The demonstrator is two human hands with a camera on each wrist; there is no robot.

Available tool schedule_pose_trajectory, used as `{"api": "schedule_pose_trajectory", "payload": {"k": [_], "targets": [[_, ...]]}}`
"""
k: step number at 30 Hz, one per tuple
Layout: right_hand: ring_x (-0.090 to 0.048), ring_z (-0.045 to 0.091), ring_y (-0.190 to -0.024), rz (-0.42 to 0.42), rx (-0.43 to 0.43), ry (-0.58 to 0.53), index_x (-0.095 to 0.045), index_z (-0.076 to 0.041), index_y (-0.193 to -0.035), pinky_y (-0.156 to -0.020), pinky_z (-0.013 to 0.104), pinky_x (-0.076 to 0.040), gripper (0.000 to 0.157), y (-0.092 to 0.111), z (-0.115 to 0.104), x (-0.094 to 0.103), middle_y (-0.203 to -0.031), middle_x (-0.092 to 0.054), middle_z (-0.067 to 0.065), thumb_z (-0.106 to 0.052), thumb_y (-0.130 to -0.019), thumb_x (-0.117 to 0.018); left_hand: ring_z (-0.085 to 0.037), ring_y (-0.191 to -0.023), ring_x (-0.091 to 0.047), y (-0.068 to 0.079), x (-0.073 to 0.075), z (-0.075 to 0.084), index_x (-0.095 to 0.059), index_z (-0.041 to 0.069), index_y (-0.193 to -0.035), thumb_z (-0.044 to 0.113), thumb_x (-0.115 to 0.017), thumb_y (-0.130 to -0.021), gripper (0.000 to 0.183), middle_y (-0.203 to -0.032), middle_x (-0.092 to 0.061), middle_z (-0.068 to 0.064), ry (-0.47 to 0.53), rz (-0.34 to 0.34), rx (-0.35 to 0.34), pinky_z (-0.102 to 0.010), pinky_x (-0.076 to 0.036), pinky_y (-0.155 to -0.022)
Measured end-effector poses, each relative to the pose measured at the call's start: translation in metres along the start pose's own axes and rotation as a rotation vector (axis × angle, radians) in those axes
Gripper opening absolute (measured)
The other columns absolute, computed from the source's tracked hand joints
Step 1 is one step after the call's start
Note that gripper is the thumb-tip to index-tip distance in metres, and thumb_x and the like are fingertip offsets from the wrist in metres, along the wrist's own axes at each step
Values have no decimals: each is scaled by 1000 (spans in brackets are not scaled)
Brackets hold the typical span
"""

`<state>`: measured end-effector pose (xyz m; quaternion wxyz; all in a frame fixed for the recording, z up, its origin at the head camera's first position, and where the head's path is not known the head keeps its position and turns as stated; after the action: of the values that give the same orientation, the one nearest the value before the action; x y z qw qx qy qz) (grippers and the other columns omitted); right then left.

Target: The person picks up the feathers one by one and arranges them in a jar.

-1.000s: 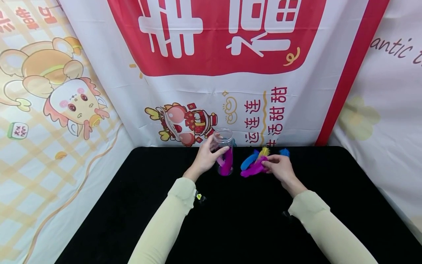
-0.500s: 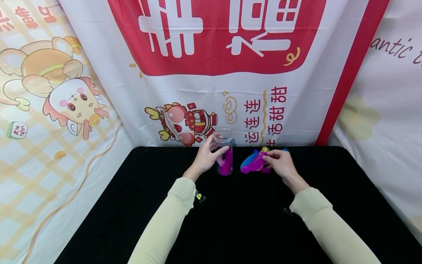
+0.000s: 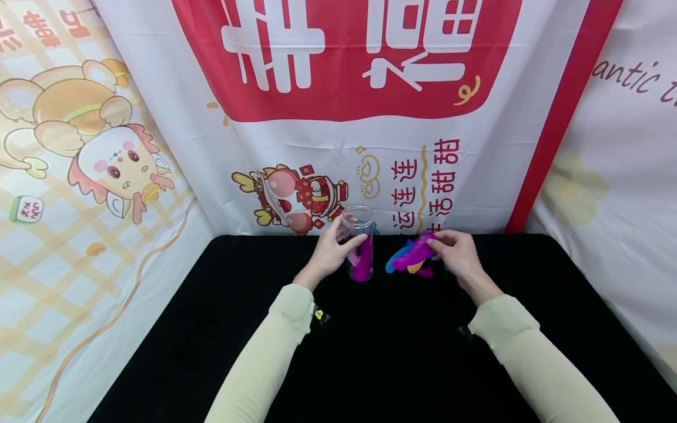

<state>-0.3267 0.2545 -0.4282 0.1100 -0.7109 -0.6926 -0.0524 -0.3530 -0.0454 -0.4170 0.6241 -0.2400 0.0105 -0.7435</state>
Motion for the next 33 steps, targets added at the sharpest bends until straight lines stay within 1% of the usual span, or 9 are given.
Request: {"api": "schedule_pose_trajectory", "payload": {"k": [6, 10, 15, 20, 28, 33], "targets": [[-68, 6, -73, 46, -13, 38, -66, 9, -125, -67, 23, -59, 39, 2, -9, 4, -84, -73, -13, -22, -101, -68, -19, -135, -55, 0, 0, -1, -41, 13, -155, 35, -77, -93, 75, -144, -57, -5, 0, -7, 9, -32, -44, -112], [-66, 4, -73, 55, -8, 38, -66, 9, -126, -68, 22, -59, 41, 2, -14, 5, -83, -72, -16, -22, -100, -69, -18, -136, -54, 1, -1, -1, -41, 13, -155, 35, -77, -93, 74, -146, -56, -5, 1, -9, 14, -31, -44, -112], [-66, 1, -73, 56, 11, 3, -65, 12, -127, -66, 18, -58, 41, -1, -16, 4, -82, -73, -16, -19, -100, -69, -18, -136, -54, 1, 0, -1, -41, 12, -155, 35, -78, -93, 75, -146, -56, -5, -2, -3, 15, -31, -44, -113], [-65, 0, -72, 54, 26, -18, -64, 13, -127, -65, 17, -57, 42, -5, -20, 4, -82, -72, -16, -18, -99, -69, -18, -137, -53, 0, 0, 0, -38, 13, -157, 36, -77, -93, 79, -147, -55, -5, 4, -8, 17, -32, -43, -113], [-66, 1, -74, 39, 28, -10, -65, 10, -127, -67, 19, -57, 43, -5, -27, 0, -84, -72, -17, -22, -99, -71, -25, -135, -55, 1, 1, 1, -36, 11, -158, 35, -78, -93, 80, -144, -57, -8, 2, -12, 18, -36, -44, -113], [-66, 1, -74, 41, 37, 15, -65, 10, -127, -68, 19, -58, 42, -4, -30, -1, -84, -71, -17, -23, -99, -70, -24, -134, -56, 1, 1, 1, -38, 12, -157, 35, -77, -93, 78, -144, -57, -8, -6, -13, 15, -35, -45, -112]]}}
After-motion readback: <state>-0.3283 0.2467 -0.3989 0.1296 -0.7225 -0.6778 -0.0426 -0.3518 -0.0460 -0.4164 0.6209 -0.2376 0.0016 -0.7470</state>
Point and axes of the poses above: each hand's wrist, its own y-axis away from the middle knuckle, its own x-axis out of the back of the hand, z = x × y, the point moved 3 cm from there along -y, towards the middle knuckle
